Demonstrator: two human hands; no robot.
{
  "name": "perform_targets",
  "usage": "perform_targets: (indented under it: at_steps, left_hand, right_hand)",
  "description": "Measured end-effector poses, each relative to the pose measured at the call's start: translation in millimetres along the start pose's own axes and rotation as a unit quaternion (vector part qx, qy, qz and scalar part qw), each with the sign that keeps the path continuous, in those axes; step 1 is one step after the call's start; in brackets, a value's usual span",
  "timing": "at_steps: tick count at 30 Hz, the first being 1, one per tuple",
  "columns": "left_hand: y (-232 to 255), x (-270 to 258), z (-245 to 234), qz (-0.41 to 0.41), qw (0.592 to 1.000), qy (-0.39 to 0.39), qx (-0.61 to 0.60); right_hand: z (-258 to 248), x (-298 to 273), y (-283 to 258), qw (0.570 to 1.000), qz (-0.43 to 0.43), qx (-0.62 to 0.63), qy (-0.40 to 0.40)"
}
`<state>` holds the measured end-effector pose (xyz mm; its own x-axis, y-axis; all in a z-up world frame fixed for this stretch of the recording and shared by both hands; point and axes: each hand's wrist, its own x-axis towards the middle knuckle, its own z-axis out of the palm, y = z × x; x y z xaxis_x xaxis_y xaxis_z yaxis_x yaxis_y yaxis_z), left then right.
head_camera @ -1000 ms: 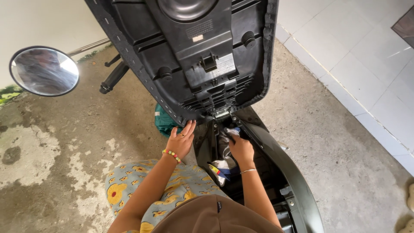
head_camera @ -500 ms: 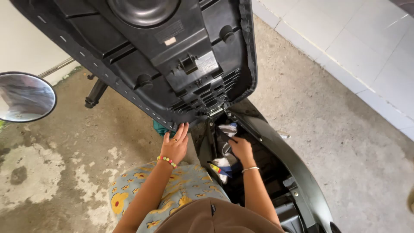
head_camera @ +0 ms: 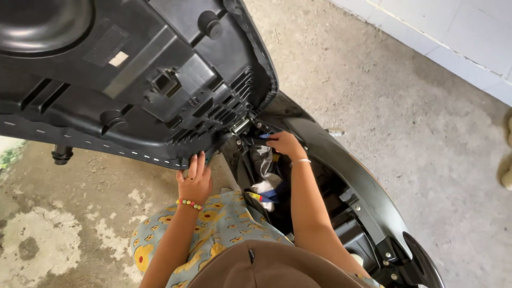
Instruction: Repairing a component under the seat of a motorcycle using a tool.
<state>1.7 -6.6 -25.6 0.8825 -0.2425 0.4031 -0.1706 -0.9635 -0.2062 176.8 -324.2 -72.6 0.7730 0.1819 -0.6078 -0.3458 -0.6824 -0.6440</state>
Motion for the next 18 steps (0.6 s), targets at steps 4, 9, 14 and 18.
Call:
perform_targets:
  at_steps: [4, 9, 14, 18]
  left_hand:
    - [1, 2, 11, -0.016, 1.000, 0.016, 0.010]
    - [1, -1, 10, -0.013, 0.999, 0.023, 0.029]
    - [0, -2, 11, -0.019, 0.999, 0.026, 0.037]
    - [2, -1, 18, -0.019, 0.999, 0.034, 0.025]
  right_hand:
    - [36, 42, 10, 0.963, -0.136, -0.216, 0.082]
    - [71, 38, 17, 0.982, 0.073, -0.139, 0.108]
    - [46, 15, 34, 0.996, 0.053, -0.009, 0.067]
    - [19, -34, 23, 0.980, 0.055, 0.189, -0.028]
